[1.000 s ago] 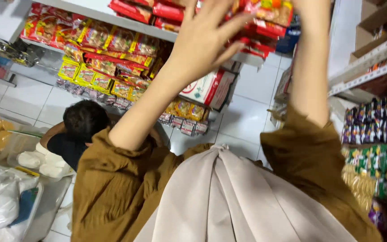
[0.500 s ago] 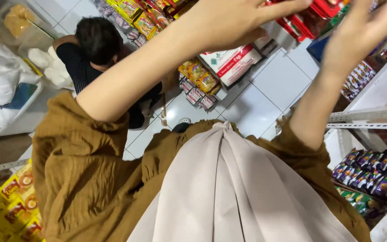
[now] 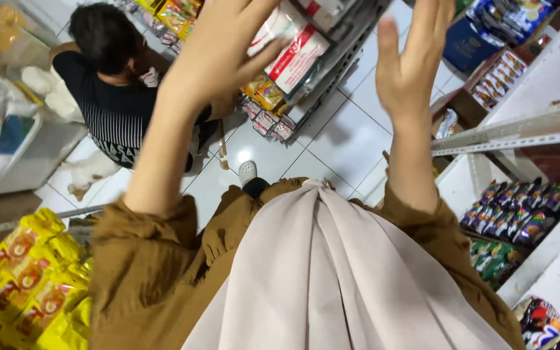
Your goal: The person organizes seasoning packets by picking them from a basket and stacking them onto a shelf by hand.
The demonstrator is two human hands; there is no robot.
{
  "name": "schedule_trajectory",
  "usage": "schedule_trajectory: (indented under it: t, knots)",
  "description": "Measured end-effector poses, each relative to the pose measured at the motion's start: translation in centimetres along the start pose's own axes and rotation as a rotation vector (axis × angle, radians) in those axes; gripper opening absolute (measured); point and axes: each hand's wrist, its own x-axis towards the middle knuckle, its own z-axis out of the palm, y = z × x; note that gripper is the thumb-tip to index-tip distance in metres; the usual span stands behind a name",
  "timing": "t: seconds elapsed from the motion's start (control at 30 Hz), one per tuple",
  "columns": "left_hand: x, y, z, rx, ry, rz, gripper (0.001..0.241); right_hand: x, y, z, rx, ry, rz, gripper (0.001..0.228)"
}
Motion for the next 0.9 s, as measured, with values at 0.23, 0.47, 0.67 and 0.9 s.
schedule_trajectory:
  t: [0.23,0.47,0.67,0.9]
  knots:
    - [-6.4,2.4,5.4,-0.523,-0.034,-0.166,0.053,-8.8,-4.5,-2.3,0.213,-0.023,0.295,0.057]
    - [-11.4,0.2,11.0,-0.585,-0.105,-0.188,0.053,-15.7,-10.0,3.2,0.206,0.041,0.575,0.043]
    - [-13.9,-2.6,10.6,-0.692,-0.313,-0.033,0.054,-17.2,-16.1,8.5,-0.059,0.036,0.625,0.045]
    - [-18.3,-4.8,10.0,-0.794,-0.54,0.047,0.051,-21.8,-23.7,13.4,-0.102,0.196,0.86,0.042]
